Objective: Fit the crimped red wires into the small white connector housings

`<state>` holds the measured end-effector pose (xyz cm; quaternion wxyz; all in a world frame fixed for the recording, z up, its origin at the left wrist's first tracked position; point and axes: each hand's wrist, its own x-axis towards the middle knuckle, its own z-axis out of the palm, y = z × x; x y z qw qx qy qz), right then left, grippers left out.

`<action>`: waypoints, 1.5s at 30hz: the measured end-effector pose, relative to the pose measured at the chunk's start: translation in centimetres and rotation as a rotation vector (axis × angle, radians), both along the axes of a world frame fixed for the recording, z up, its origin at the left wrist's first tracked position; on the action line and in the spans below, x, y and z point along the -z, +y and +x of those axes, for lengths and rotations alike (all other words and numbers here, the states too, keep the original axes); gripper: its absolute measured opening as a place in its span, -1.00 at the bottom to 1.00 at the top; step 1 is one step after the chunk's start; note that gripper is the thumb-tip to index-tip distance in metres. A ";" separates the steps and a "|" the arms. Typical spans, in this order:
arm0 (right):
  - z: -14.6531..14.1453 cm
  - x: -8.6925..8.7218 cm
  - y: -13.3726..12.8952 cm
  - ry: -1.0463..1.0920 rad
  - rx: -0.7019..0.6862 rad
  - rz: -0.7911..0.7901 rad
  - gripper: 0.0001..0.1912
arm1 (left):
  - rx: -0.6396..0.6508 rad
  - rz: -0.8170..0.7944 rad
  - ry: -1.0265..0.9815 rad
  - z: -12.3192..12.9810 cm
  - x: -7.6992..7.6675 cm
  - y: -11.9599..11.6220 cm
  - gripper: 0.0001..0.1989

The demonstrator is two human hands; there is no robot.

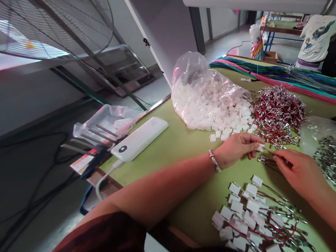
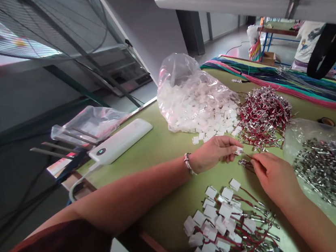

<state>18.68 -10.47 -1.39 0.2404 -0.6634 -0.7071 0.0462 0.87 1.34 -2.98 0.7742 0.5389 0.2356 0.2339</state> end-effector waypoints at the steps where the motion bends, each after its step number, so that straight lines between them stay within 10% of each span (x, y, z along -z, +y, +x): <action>1: 0.0 0.0 -0.1 -0.041 0.005 0.027 -0.75 | 0.004 -0.007 -0.002 0.0 -0.1 0.0 -0.78; 16: -0.1 -0.3 -0.5 -0.526 -0.017 0.233 -0.65 | 0.058 -0.042 0.030 -0.2 -0.7 -0.1 -0.72; 27: -1.0 0.0 -0.9 0.000 -0.179 -0.103 -0.76 | 0.265 -0.013 0.164 -0.4 -0.2 -1.2 -0.73; 37: -1.6 0.8 -1.0 -0.229 -0.162 -0.084 -0.76 | 0.260 0.067 0.226 -0.3 -0.5 -1.8 -0.86; 41: -1.9 0.5 -1.2 -0.182 -0.163 -0.137 -0.76 | 0.317 0.208 0.293 -0.6 -1.5 -1.5 -0.72; 45: -1.9 -0.6 -1.5 -0.039 -0.267 -0.274 -0.78 | 0.096 0.777 0.500 -1.2 -2.3 0.6 -0.73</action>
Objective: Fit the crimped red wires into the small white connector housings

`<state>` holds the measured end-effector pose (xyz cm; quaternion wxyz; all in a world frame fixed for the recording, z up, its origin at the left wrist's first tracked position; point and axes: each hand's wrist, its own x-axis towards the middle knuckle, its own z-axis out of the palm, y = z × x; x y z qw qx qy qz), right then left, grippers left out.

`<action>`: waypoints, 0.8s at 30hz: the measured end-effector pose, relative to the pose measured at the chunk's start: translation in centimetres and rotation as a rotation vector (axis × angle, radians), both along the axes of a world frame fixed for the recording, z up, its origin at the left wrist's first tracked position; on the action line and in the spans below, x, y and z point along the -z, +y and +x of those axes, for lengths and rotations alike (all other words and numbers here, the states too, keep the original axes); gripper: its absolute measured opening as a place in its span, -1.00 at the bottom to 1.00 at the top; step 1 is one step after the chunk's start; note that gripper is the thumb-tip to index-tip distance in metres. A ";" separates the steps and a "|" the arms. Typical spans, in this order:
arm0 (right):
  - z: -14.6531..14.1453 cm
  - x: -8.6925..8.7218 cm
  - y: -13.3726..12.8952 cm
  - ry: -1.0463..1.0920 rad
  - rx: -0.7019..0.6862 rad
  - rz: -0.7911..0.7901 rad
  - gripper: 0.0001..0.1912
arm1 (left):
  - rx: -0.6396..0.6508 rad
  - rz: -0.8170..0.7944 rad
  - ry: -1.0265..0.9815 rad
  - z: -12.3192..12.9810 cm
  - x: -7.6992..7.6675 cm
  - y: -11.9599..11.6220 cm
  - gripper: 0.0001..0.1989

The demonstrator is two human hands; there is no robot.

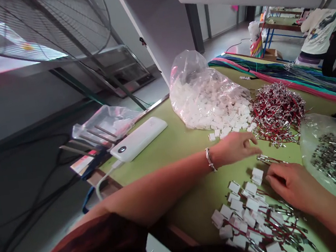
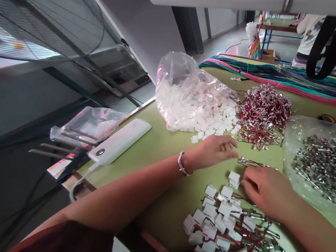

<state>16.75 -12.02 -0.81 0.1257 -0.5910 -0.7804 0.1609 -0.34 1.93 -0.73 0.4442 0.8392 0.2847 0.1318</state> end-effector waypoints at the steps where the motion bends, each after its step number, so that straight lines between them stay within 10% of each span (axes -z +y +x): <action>1: 0.1 -0.2 0.0 0.039 -0.035 -0.016 -0.79 | -0.042 0.188 0.001 -0.1 0.1 0.6 -0.78; 7: 2.3 0.4 1.5 -0.012 0.207 0.161 -0.83 | 0.120 0.629 0.085 -0.1 2.1 2.8 -0.60; 24: 3.4 1.5 2.3 0.124 0.370 0.036 -0.81 | 0.075 0.588 0.078 0.7 2.1 2.1 -0.87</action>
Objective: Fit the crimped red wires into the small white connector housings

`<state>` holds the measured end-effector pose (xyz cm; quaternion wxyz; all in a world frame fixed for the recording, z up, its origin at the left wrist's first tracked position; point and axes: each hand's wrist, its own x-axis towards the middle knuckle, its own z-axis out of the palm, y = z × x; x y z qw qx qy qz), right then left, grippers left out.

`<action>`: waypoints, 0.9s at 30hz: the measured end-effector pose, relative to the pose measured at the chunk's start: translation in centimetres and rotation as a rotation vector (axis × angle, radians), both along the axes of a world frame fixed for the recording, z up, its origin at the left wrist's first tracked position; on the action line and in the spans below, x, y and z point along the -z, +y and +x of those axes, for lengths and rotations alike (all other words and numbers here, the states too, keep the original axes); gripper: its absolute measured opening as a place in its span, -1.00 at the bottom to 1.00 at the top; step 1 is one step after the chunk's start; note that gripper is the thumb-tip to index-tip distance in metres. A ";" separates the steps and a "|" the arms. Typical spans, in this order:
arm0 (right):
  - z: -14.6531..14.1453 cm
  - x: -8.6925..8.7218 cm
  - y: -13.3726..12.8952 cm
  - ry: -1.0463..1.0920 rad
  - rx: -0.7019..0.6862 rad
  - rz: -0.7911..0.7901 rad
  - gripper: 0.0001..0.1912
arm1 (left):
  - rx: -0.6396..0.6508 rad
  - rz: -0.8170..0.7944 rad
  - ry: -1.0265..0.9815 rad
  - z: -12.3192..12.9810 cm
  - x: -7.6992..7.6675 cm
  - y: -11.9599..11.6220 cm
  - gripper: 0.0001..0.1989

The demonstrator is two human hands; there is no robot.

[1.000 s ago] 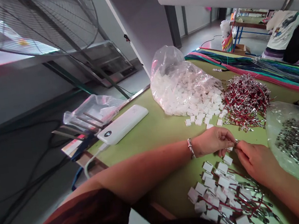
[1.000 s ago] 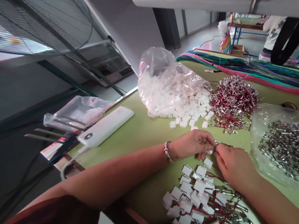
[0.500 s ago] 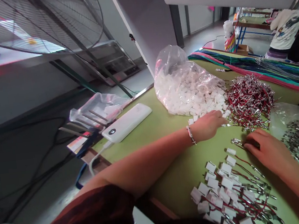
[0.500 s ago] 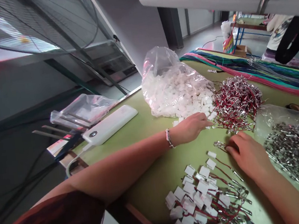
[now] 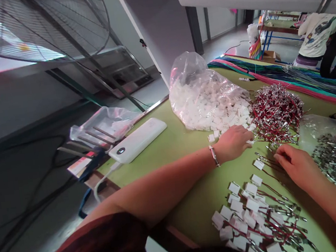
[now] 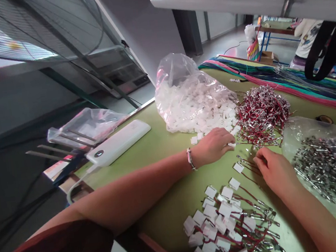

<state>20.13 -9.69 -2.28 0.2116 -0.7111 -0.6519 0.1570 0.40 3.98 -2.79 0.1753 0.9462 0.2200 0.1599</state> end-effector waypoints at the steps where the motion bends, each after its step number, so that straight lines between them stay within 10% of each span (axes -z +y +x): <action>1: -0.1 -0.1 0.0 0.019 0.005 -0.005 -0.80 | 0.004 -0.008 -0.021 0.0 -0.1 -0.1 -0.87; 13: -1.5 -2.1 -1.0 0.499 0.011 -0.088 -0.70 | -0.032 -0.773 -0.353 0.3 -1.4 -2.6 -0.83; 27: -1.0 -2.2 -1.2 0.708 -0.035 -0.341 -0.65 | 0.254 -0.965 -0.176 -0.7 -2.5 -2.0 -0.76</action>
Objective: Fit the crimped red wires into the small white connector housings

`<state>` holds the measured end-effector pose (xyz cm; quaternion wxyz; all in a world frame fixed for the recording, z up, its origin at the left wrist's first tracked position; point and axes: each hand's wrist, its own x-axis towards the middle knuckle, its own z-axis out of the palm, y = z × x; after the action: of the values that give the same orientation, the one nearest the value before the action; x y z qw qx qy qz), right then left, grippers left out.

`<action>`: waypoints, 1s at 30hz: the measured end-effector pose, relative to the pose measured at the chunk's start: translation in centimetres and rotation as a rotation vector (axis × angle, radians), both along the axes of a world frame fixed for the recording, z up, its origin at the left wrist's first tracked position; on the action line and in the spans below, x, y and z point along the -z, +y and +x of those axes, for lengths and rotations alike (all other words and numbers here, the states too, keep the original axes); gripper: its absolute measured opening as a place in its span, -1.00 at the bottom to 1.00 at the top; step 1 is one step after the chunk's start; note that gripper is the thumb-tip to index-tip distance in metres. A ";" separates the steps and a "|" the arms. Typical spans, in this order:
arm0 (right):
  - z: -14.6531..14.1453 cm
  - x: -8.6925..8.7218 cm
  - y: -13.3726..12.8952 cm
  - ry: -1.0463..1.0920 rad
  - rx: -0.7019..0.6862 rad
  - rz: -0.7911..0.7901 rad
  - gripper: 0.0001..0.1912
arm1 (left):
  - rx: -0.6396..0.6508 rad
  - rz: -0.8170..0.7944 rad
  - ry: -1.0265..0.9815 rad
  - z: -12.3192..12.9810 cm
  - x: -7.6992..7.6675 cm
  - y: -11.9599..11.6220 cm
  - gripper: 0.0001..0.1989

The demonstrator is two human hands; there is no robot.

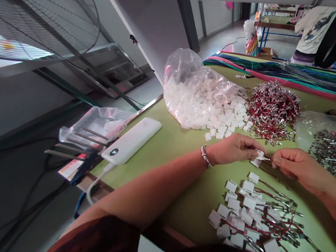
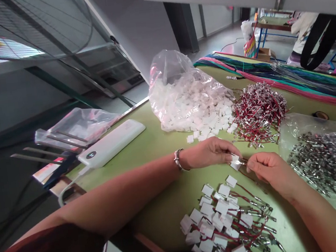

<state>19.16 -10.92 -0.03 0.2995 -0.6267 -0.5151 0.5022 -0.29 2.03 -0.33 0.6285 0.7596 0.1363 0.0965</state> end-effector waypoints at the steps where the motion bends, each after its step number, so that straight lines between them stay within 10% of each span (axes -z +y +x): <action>1: -0.1 0.0 0.0 -0.025 0.031 0.002 -0.65 | -0.019 0.005 0.009 0.0 0.0 -0.1 -0.76; 17: -1.6 -0.3 0.1 -0.300 0.104 0.168 -0.68 | -0.200 0.047 0.110 0.8 -0.5 -1.2 -0.78; 24: -2.3 -0.1 0.0 -0.423 -0.008 0.324 -0.69 | -0.181 -0.121 0.099 1.1 0.4 -1.8 -0.81; 30: -2.2 -0.1 -0.2 -0.440 -0.033 0.304 -0.70 | -0.108 0.037 0.091 0.9 0.3 -1.9 -0.83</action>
<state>17.00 -11.08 0.08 0.2630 -0.6601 -0.6475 0.2756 0.66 0.11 -0.65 0.6014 0.7663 0.2037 0.0980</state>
